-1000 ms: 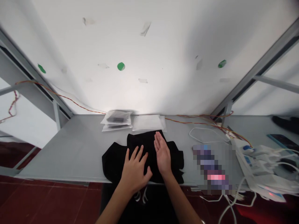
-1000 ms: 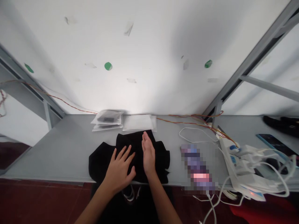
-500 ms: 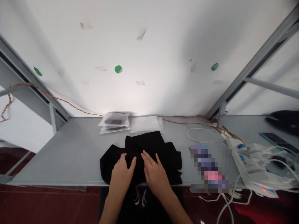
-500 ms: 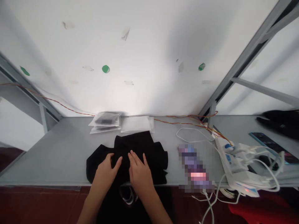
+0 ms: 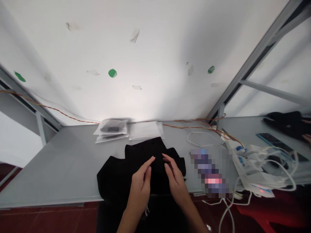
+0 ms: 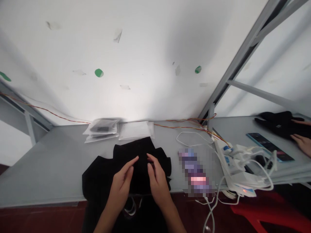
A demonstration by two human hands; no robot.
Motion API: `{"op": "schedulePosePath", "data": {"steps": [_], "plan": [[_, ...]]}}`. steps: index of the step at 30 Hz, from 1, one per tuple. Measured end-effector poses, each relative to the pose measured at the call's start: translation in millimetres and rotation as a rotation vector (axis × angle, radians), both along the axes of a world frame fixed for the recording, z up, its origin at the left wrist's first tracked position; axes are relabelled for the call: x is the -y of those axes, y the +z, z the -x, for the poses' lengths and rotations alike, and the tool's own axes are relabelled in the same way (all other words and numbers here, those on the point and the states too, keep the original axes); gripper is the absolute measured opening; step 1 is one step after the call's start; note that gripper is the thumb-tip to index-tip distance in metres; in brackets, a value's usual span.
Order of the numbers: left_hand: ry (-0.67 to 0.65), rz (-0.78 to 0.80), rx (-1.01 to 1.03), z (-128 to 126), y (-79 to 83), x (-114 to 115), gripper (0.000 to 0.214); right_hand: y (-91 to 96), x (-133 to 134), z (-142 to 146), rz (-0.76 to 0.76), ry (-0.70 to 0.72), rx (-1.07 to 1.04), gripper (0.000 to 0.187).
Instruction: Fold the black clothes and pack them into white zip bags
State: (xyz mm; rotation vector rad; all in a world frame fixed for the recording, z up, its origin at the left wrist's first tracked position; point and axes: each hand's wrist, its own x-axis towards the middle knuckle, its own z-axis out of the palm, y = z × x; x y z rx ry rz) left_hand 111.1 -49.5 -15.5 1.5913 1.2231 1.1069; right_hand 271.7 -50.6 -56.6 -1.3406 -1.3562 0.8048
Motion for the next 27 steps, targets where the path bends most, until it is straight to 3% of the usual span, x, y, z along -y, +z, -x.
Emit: {"op": "schedulePosePath", "data": {"steps": [5, 7, 10, 12, 16, 20, 24, 27], "plan": [[-0.1, -0.086, -0.052, -12.5, -9.0, -10.6, 0.042, 10.4, 1.9, -17.9, 0.055, -0.086, 0.193, 0.062], [-0.105, -0.136, -0.141, -17.2, -17.3, -14.0, 0.041, 8.1, -1.4, -26.0, 0.041, -0.165, 0.386, 0.056], [0.013, -0.229, -0.379, -19.7, -31.1, -16.0, 0.044, -2.3, -5.3, -37.5, 0.01, -0.32, 0.682, 0.048], [0.088, -0.256, -0.538, -15.5, -38.5, -16.2, 0.052, -11.4, -6.4, -43.7, -0.001, -0.358, 0.762, 0.051], [0.101, -0.246, -0.737, 6.7, -46.8, -17.4, 0.05, -23.6, -7.4, -52.7, -0.018, -0.171, 0.635, 0.055], [0.049, -0.267, -0.791, 25.2, -46.5, -18.3, 0.048, -16.2, -10.6, -59.9, 0.043, -0.066, 0.609, 0.049], [0.03, -0.414, -0.734, 14.8, -38.9, -17.6, 0.051, 5.4, -18.7, -57.2, 0.007, -0.071, 0.713, 0.048], [-0.072, -0.515, -0.751, -2.4, -37.5, -17.9, 0.049, 11.6, -25.6, -44.1, -0.042, 0.002, 0.8, 0.052]]}}
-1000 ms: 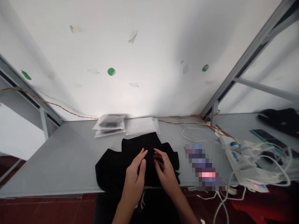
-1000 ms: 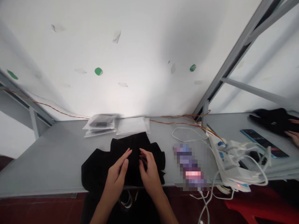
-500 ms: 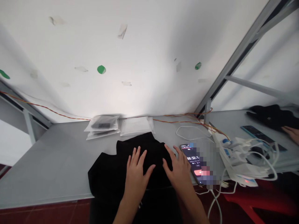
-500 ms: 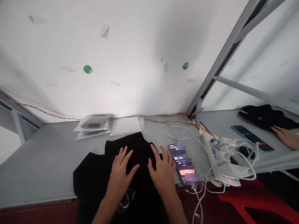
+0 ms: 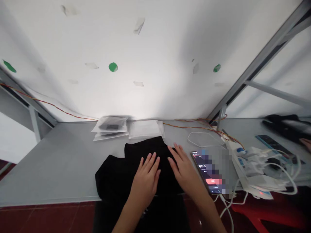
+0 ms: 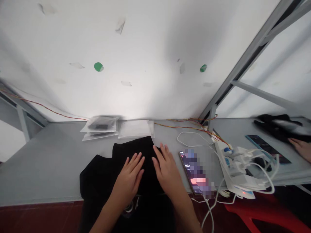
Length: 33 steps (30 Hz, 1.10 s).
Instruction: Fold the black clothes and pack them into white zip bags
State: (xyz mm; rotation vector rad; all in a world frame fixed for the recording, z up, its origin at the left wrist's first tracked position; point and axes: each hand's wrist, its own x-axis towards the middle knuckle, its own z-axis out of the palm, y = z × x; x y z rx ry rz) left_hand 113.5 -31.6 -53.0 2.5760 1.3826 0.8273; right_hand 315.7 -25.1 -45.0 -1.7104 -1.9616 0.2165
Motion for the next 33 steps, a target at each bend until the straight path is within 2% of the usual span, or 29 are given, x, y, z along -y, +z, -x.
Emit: {"op": "schedulePosePath", "data": {"steps": [3, 7, 12, 14, 17, 20, 22, 24, 26, 29, 31, 33], "plan": [[-0.027, -0.005, -0.062, -11.0, -5.4, 0.3, 0.045, -11.5, -3.1, 12.1, 0.081, 0.063, 0.079, 0.055], [-0.004, 0.044, -0.096, -14.1, -11.0, 1.4, 0.044, -32.8, -0.8, 15.1, 0.126, 0.005, 0.141, 0.055], [-0.078, 0.14, -0.107, 2.0, -5.7, -3.4, 0.045, -35.3, -0.8, 7.8, 0.184, -0.014, 0.113, 0.055], [-0.059, 0.132, -0.117, 19.9, -6.7, -4.7, 0.046, -29.6, -5.3, 0.8, 0.22, 0.014, 0.062, 0.055], [0.073, 0.091, -0.205, 51.8, -15.0, -2.9, 0.054, -14.6, -18.8, -12.8, 0.278, 0.088, 0.003, 0.056], [0.122, 0.06, -0.302, 73.9, -22.9, 0.1, 0.062, 6.6, -39.2, -22.3, 0.375, 0.206, 0.006, 0.076], [0.118, 0.036, -0.333, 79.2, -24.9, -0.2, 0.064, 21.5, -54.3, -24.0, 0.462, 0.306, 0.02, 0.092], [0.122, 0.016, -0.347, 79.3, -25.1, -2.8, 0.064, 35.1, -68.6, -23.5, 0.541, 0.369, 0.066, 0.099], [0.127, 0.003, -0.361, 77.5, -24.8, -6.3, 0.064, 45.8, -80.7, -23.4, 0.629, 0.375, 0.138, 0.098], [0.132, -0.01, -0.382, 75.8, -25.4, -10.4, 0.063, 54.4, -91.8, -27.4, 0.73, 0.392, 0.199, 0.083], [0.126, -0.022, -0.384, 76.2, -26.3, -11.7, 0.063, 55.7, -92.9, -32.5, 0.698, 0.44, 0.171, 0.076], [0.113, -0.031, -0.38, 77.4, -27.0, -12.2, 0.064, 55.0, -88.7, -37.8, 0.595, 0.482, 0.092, 0.068]]}}
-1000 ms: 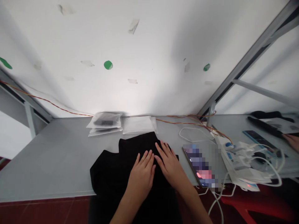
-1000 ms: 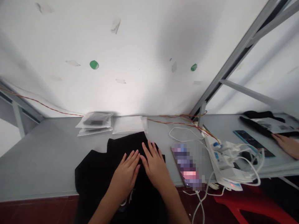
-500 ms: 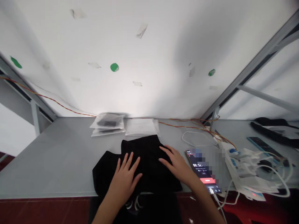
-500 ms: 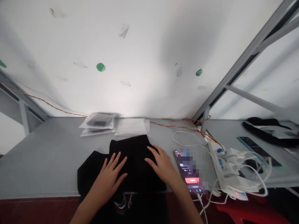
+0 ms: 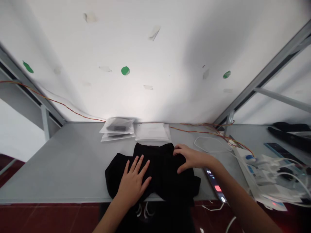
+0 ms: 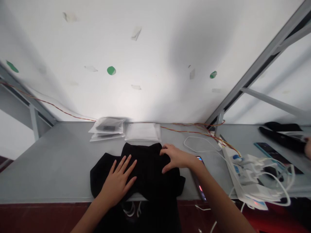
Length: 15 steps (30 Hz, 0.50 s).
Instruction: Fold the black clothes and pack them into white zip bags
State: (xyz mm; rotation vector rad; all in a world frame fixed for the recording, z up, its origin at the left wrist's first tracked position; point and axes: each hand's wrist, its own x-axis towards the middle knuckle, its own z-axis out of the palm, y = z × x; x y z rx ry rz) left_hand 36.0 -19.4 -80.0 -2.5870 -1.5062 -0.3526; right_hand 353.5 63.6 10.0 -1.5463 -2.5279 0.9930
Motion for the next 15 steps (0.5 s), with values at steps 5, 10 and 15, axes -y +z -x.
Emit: {"op": "schedulePosePath", "data": {"steps": [5, 10, 15], "plan": [[-0.015, 0.022, 0.01, 1.7, 3.5, -0.4, 0.064, -0.5, 20.3, -9.5, -0.082, -0.042, -0.163, 0.048], [0.0, 0.124, 0.039, -0.6, 26.9, -14.2, 0.047, -1.7, 21.3, -14.8, 0.013, -0.053, -0.154, 0.043], [0.011, 0.125, 0.226, 1.9, 59.1, -84.1, 0.038, -3.4, 8.8, -12.6, 0.067, -0.053, -0.25, 0.066]]}}
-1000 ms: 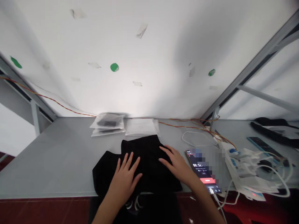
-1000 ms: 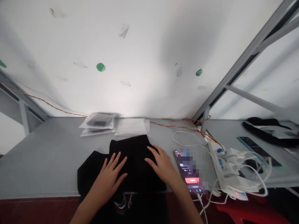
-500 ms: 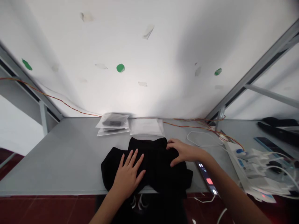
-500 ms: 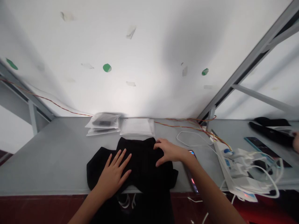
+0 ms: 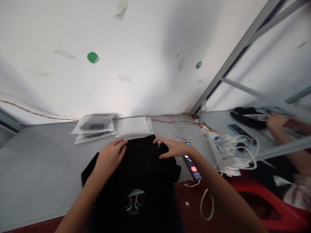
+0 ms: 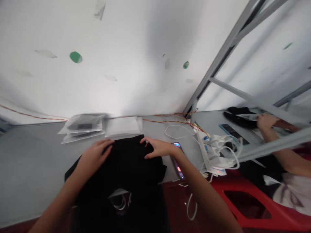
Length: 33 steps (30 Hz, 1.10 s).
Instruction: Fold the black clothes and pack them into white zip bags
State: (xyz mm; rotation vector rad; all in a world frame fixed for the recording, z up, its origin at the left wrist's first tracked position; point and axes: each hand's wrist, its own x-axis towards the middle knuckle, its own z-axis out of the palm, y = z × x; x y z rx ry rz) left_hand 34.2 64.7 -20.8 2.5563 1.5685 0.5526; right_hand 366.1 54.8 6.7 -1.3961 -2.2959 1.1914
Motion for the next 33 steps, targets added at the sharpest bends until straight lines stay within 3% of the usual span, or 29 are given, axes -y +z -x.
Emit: {"op": "schedulePosePath", "data": {"steps": [3, 5, 7, 10, 14, 16, 18, 21, 24, 26, 28, 31, 33], "plan": [[-0.029, -0.067, 0.025, -4.6, 3.3, -59.3, 0.04, -1.1, -6.5, 1.9, 0.015, 0.011, -0.026, 0.072], [-0.05, -0.015, -0.055, -13.0, 0.1, -90.5, 0.04, -2.5, -11.0, 1.6, 0.005, 0.015, -0.024, 0.07], [-0.069, 0.069, -0.142, -21.8, -2.9, -109.1, 0.038, -3.0, -14.2, 0.9, 0.009, 0.015, -0.017, 0.066], [-0.107, 0.128, -0.195, -30.0, -4.3, -116.7, 0.036, -2.7, -15.2, 0.9, 0.04, 0.006, 0.003, 0.071], [-0.137, 0.137, -0.212, -36.3, 1.5, -112.0, 0.027, -5.3, -14.4, 3.7, 0.073, -0.033, 0.159, 0.094], [-0.118, 0.126, -0.209, -40.9, 12.2, -108.4, 0.024, -6.0, -15.0, 6.2, 0.083, -0.037, 0.222, 0.092], [-0.083, 0.101, -0.195, -45.4, 31.9, -102.5, 0.023, -3.1, -16.1, 8.0, 0.051, -0.023, 0.182, 0.079], [-0.005, -0.014, -0.15, -46.5, 76.3, -82.7, 0.027, 11.9, -16.1, 5.5, -0.086, -0.033, -0.011, 0.057], [0.026, -0.259, -0.053, -39.3, 116.7, -44.0, 0.033, 36.1, -6.2, -7.4, -0.154, -0.112, -0.171, 0.049], [0.001, -0.331, -0.02, -35.1, 123.7, -10.9, 0.035, 49.0, 10.0, -20.1, -0.11, -0.22, -0.248, 0.051], [-0.034, -0.249, -0.056, -35.7, 107.8, 21.5, 0.032, 51.6, 33.3, -30.8, -0.058, -0.372, -0.363, 0.06], [-0.059, -0.01, -0.148, -46.2, 53.8, 56.9, 0.026, 32.3, 71.7, -30.8, -0.001, -0.571, -0.615, 0.082], [-0.066, 0.116, -0.158, -54.2, 17.4, 70.0, 0.026, 10.7, 91.7, -16.8, 0.065, -0.615, -0.755, 0.091]]}}
